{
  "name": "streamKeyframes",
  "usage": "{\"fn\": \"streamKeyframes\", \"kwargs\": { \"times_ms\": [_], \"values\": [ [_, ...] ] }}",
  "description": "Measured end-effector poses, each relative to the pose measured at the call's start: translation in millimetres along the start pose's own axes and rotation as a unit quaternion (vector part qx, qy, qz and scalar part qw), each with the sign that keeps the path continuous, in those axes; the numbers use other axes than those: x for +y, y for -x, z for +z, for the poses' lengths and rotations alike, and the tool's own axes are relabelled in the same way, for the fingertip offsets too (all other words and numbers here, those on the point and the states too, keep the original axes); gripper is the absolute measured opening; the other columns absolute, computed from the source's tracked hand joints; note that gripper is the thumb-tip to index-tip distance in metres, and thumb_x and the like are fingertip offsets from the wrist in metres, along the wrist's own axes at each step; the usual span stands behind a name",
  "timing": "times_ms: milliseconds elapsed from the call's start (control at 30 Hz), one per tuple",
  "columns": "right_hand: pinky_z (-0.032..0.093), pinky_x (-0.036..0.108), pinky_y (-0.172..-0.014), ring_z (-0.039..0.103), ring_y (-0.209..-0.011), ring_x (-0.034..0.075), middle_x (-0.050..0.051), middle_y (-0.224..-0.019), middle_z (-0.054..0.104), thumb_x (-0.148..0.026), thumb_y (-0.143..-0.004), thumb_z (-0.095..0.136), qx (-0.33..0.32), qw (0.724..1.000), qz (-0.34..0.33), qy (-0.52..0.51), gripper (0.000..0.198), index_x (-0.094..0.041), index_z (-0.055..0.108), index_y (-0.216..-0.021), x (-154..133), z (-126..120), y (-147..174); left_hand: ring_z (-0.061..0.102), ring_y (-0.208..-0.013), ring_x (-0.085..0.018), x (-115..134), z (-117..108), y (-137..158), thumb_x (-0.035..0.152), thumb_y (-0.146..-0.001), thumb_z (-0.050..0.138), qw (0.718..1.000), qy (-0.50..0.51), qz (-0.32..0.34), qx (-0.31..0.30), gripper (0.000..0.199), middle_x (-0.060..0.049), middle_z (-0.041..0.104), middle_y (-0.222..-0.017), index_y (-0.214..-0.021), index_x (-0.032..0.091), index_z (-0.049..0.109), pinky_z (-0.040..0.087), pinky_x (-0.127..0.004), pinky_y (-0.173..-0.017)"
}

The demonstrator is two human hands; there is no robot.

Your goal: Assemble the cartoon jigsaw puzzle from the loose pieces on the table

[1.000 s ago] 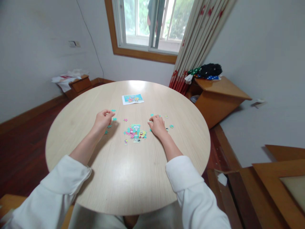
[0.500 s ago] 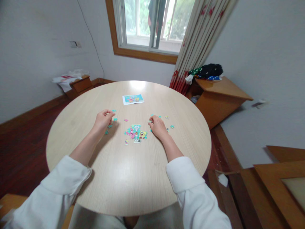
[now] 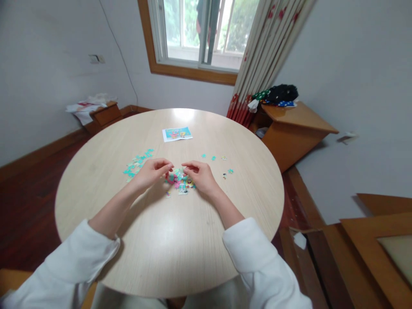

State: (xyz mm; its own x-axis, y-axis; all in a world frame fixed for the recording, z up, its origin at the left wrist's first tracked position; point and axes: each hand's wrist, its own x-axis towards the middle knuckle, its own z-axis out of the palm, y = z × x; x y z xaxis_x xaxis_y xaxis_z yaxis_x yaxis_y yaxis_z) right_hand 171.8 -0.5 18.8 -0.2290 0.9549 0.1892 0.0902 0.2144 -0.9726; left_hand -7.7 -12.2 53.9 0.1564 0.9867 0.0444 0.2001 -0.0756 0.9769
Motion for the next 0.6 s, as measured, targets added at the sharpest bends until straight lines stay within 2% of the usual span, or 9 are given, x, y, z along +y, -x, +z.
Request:
{"fn": "streamKeyframes", "kwargs": {
  "times_ms": [133,300,600],
  "values": [
    [0.049,0.03,-0.064,0.061,-0.062,0.012,0.001,-0.068,0.063,-0.032,-0.064,0.072,-0.007,0.997,0.024,-0.068,0.031,-0.015,0.068,-0.089,-3.7,4.6,1.1,0.05,-0.048,-0.009,-3.1,7.0,1.2,0.023,-0.068,0.06,1.0,-0.01,0.004,-0.02,0.011,0.001,0.057,-0.054,-0.062,0.015,0.06,0.038,-0.022,-0.051],
    [0.05,0.029,-0.064,0.062,-0.064,0.012,0.002,-0.07,0.066,-0.031,-0.064,0.072,-0.013,0.994,0.038,-0.101,0.029,-0.016,0.069,-0.088,-4.3,6.7,3.2,0.048,-0.046,-0.009,-5.3,4.1,1.2,0.026,-0.068,0.061,0.998,0.005,0.003,-0.059,0.015,0.002,0.054,-0.05,-0.061,0.014,0.059,0.037,-0.022,-0.05],
    [0.05,0.029,-0.065,0.063,-0.062,0.012,0.001,-0.069,0.066,-0.032,-0.063,0.074,-0.016,0.989,0.06,-0.137,0.029,-0.016,0.071,-0.087,-3.6,8.5,3.5,0.047,-0.044,-0.008,-4.1,4.0,3.1,0.025,-0.066,0.059,0.997,0.014,-0.021,-0.07,0.014,0.003,0.052,-0.046,-0.057,0.015,0.056,0.035,-0.021,-0.048]
  ]
}}
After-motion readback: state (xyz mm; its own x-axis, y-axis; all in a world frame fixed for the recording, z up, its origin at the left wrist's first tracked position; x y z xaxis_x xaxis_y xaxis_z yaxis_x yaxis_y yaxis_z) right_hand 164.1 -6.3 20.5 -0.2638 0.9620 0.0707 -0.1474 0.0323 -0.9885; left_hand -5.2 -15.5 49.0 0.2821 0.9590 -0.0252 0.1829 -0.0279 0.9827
